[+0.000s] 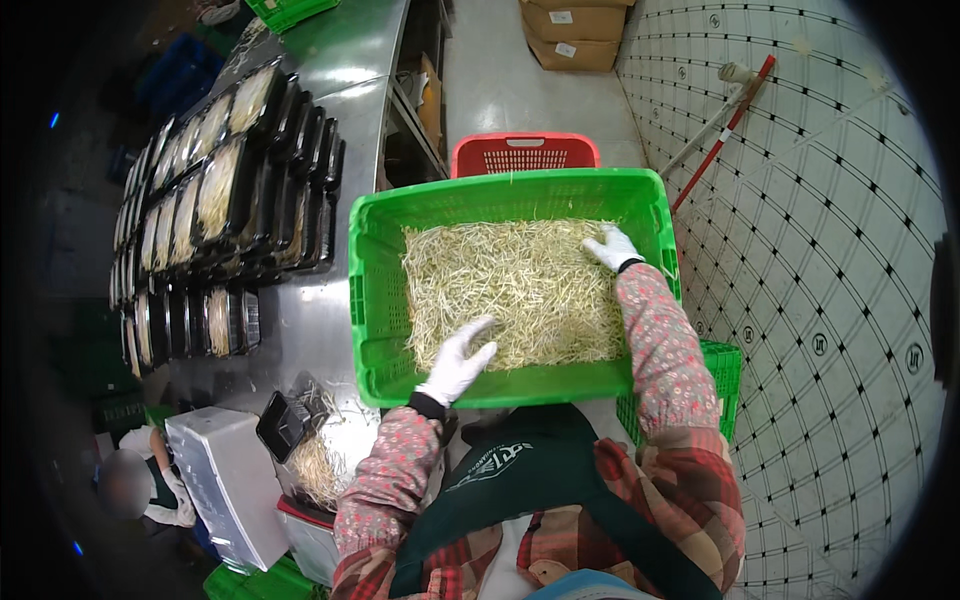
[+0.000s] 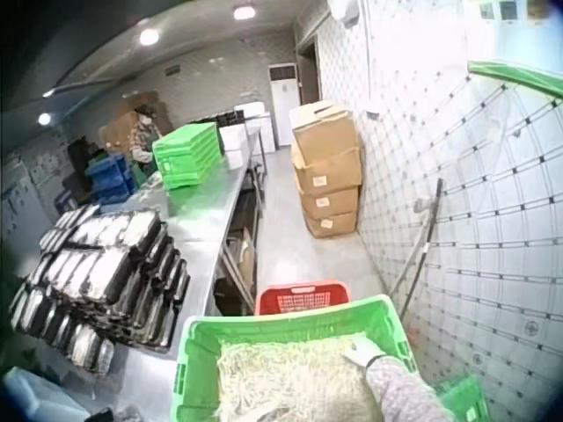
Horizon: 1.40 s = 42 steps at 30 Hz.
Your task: The person repeatedly scoops shredded noodles from a green basket, places them into black trays on a digital scale, adjusts the amount to reach a target weight, and stacks the filled trays on the table. The process is repeated continuously.
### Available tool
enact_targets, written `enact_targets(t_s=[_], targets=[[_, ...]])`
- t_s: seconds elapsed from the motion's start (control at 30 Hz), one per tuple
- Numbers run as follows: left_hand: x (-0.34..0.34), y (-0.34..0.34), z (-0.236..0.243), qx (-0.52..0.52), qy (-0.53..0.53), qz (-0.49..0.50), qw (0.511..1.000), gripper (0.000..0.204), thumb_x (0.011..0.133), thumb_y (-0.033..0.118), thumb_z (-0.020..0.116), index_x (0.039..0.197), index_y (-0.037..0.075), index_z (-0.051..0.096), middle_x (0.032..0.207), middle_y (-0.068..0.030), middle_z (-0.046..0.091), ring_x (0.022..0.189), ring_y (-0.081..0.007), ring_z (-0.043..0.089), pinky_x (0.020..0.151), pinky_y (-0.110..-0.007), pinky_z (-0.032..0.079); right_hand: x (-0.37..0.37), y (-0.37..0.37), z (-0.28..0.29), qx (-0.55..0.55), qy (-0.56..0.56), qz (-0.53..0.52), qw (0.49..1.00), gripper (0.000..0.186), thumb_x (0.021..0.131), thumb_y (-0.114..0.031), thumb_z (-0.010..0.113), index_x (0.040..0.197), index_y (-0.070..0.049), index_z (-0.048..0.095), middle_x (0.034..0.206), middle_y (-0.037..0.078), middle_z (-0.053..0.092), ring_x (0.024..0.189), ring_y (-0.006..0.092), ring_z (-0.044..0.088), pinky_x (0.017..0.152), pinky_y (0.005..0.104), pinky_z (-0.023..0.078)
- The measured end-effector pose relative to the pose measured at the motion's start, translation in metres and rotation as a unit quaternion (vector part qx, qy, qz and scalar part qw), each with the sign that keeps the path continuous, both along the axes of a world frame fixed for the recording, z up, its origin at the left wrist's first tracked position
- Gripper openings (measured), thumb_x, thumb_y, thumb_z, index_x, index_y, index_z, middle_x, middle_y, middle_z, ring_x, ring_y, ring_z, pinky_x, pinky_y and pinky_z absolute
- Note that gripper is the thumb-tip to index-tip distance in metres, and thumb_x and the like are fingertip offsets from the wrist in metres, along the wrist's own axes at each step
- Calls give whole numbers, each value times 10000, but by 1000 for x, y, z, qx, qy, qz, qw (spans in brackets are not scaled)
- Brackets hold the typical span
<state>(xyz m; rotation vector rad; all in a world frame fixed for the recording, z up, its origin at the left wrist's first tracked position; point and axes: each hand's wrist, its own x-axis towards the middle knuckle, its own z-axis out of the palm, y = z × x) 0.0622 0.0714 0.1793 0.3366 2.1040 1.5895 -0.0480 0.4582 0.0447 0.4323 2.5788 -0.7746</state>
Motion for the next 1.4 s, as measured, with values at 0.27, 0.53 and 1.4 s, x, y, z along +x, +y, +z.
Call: enact_targets(t_s=[0.27, 0.53, 1.4], targets=[[-8, 78, -78, -5, -223, 18, 975, 457, 965, 80, 595, 1383, -45, 458, 1371, -155, 550, 1274, -214, 521, 1080, -328, 403, -41, -18, -114, 149, 53, 67, 985, 892, 862, -680, 512, 1445, -15, 394, 1480, 200, 404, 1399, 328, 338, 1174, 471, 222], [-33, 91, -122, 74, -301, 102, 945, 437, 980, 66, 566, 1387, -42, 449, 1345, -135, 565, 1210, -176, 551, 1050, -295, 427, -52, -18, -83, 54, 12, 54, 997, 957, 825, -741, 516, 1394, 25, 438, 1347, 238, 529, 1270, 362, 485, 1071, 439, 380], [-79, 206, -218, 202, -494, 490, 689, 568, 1029, 472, 296, 1351, 49, 495, 1308, -124, 581, 1159, -312, 539, 1034, -431, 408, 15, -69, 23, 45, -37, 132, 990, 771, 650, -551, 764, 1219, -64, 579, 943, 162, 697, 863, 343, 682, 756, 440, 535]])
